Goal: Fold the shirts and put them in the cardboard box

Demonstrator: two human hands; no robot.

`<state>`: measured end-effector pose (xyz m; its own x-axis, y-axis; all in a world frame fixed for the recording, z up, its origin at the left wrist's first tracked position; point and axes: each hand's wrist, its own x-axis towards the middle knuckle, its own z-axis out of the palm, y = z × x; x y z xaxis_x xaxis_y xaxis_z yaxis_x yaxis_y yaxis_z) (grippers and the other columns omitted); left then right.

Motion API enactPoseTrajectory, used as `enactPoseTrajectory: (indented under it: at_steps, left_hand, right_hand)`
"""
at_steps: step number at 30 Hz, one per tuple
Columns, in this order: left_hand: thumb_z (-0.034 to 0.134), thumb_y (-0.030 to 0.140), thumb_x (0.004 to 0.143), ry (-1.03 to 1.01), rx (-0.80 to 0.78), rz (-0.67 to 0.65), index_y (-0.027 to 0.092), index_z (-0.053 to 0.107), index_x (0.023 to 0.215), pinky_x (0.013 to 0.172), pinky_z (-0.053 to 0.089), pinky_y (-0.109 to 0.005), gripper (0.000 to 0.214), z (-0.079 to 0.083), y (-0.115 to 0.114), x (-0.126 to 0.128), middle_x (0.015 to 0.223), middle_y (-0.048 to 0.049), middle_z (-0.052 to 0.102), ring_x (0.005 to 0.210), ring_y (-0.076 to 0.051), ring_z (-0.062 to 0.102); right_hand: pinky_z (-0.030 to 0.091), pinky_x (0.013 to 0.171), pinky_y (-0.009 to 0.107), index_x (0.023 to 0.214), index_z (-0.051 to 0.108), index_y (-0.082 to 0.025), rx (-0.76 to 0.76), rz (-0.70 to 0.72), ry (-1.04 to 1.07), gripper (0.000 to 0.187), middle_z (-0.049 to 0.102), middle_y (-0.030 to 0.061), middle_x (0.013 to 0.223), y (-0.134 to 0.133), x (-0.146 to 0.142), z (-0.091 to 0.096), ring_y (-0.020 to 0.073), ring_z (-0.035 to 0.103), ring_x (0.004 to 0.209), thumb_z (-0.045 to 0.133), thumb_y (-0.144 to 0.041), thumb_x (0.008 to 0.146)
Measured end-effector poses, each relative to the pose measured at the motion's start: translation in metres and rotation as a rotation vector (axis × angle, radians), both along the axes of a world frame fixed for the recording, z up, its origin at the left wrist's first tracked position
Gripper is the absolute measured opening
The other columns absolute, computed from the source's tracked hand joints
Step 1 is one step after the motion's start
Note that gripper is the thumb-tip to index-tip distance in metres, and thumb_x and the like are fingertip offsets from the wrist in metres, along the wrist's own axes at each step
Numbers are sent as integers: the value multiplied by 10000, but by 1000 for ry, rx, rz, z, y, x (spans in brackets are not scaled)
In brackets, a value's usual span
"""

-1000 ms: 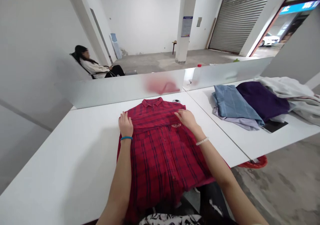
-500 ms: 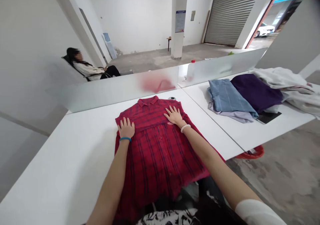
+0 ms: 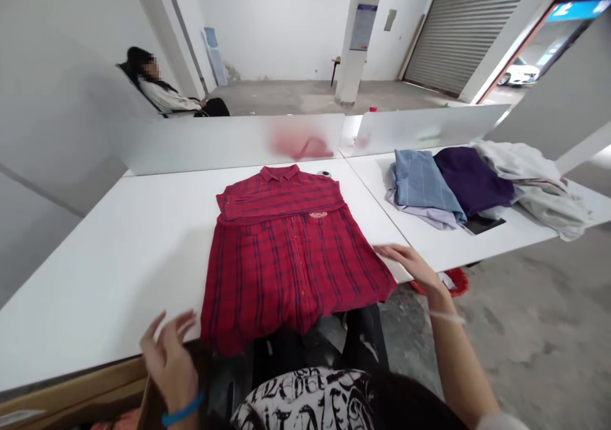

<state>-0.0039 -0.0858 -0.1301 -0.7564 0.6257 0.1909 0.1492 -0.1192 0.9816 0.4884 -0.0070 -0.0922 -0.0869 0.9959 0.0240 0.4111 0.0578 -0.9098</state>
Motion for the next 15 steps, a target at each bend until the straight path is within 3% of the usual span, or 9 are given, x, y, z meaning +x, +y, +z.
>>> enactPoseTrajectory:
  at_steps: [3, 6, 8, 10, 12, 15]
  left_hand:
    - [624, 444, 755, -236, -171, 10, 201, 548, 932, 789, 544, -332, 310, -44, -48, 5, 720, 30, 613, 667, -133, 620]
    - [662, 446, 712, -353, -327, -32, 211, 542, 951, 925, 494, -374, 356, -71, -59, 10, 948, -17, 636, 899, -169, 638]
    - [672, 433, 711, -383, -345, -83, 238, 531, 1077, 1047, 392, -387, 438, -75, -54, 11, 1145, -37, 604, 1116, -186, 570]
    - [687, 416, 698, -419, -346, -182, 238, 532, 1130, 1095, 325, -381, 492, -73, -46, 11, 1218, -52, 590, 1216, -197, 506]
    - [716, 392, 655, -467, -365, -288, 203, 576, 1082, 1086, 340, -385, 487, -67, -40, 9, 1160, -76, 636, 1199, -218, 528]
    - [771, 317, 571, -503, -460, -425, 157, 643, 952, 1047, 394, -396, 432, -59, -38, 6, 1017, -95, 702, 1098, -244, 604]
  right_hand:
    - [506, 909, 481, 775, 721, -207, -111, -165, 386, 428, 717, 113, 909, -62, 38, -34, 298, 658, 960, 571, -608, 780]
    - [491, 934, 481, 686, 709, -202, -269, -310, 343, 416, 716, 136, 905, -100, 52, -71, 318, 650, 988, 645, -613, 703]
    - [418, 1023, 475, 870, 718, -211, -328, -337, 250, 410, 689, 112, 1072, -105, 42, -87, 315, 588, 1117, 750, -532, 618]
    - [353, 1081, 446, 1081, 656, -258, -283, -336, 273, 585, 590, 69, 1274, -100, 23, -97, 285, 471, 1260, 800, -477, 558]
    - [337, 1093, 413, 1197, 583, -286, -210, -305, 379, 676, 510, 49, 1367, -91, 2, -102, 245, 408, 1313, 781, -491, 584]
    - [366, 1066, 419, 1192, 594, -235, -219, -172, 460, 652, 591, 86, 1271, -80, -20, -103, 247, 482, 1248, 751, -513, 624]
